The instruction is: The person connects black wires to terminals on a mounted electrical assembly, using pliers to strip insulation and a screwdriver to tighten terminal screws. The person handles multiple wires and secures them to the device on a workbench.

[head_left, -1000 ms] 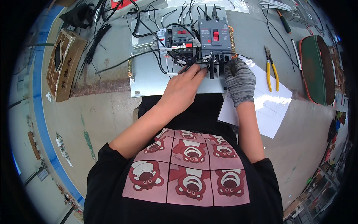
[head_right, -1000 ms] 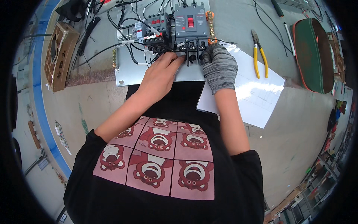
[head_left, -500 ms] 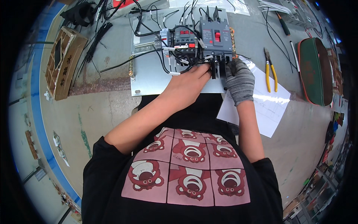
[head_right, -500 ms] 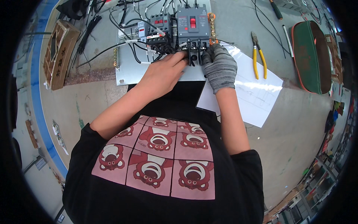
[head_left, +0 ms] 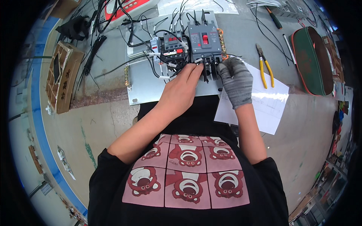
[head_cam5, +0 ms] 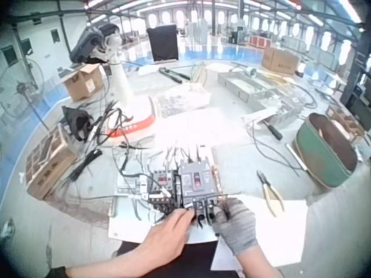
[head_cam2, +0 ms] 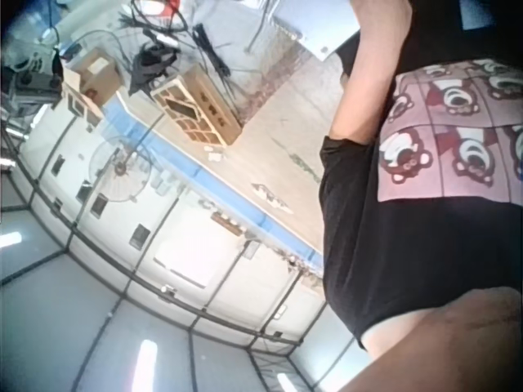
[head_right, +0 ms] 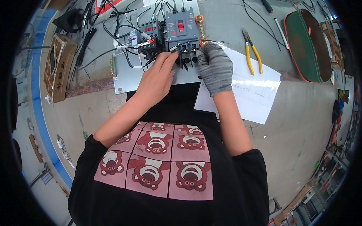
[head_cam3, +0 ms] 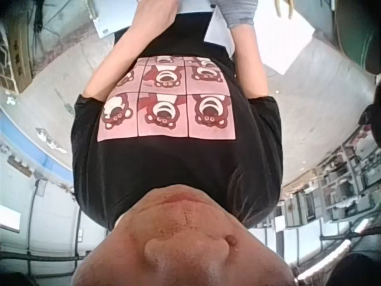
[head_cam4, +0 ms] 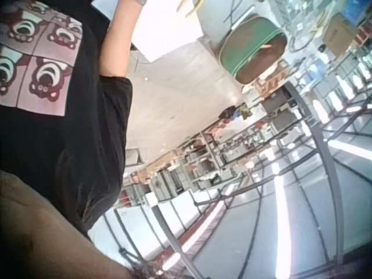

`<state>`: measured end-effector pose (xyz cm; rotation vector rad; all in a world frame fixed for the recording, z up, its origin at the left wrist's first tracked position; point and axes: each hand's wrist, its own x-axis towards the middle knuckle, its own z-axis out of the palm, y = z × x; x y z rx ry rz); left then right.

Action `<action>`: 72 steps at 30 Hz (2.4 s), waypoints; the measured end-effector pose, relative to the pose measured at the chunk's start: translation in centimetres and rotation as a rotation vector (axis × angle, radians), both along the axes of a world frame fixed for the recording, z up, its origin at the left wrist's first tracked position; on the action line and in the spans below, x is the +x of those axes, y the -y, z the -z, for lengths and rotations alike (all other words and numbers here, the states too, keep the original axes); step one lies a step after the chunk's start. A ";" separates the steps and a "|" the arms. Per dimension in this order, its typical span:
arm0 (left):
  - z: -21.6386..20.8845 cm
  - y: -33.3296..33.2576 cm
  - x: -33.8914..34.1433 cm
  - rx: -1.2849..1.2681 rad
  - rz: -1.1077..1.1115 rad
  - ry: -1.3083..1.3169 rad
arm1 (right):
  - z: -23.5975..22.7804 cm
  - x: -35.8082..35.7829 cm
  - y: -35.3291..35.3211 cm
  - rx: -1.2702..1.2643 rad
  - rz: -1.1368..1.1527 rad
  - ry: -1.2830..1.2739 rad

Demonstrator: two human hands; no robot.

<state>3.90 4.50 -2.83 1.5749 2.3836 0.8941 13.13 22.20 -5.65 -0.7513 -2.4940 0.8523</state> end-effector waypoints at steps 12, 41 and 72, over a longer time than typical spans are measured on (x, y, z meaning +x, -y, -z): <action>0.0 -0.3 -0.8 -0.054 -0.021 -0.143 | -1.7 -0.1 0.6 0.171 -0.277 -0.129; -0.7 -0.7 6.6 -0.127 0.150 0.875 | 0.7 16.6 -5.2 0.519 0.461 0.164; 0.9 0.3 3.9 0.021 0.161 0.051 | -0.8 7.0 -2.1 0.123 -0.053 -0.058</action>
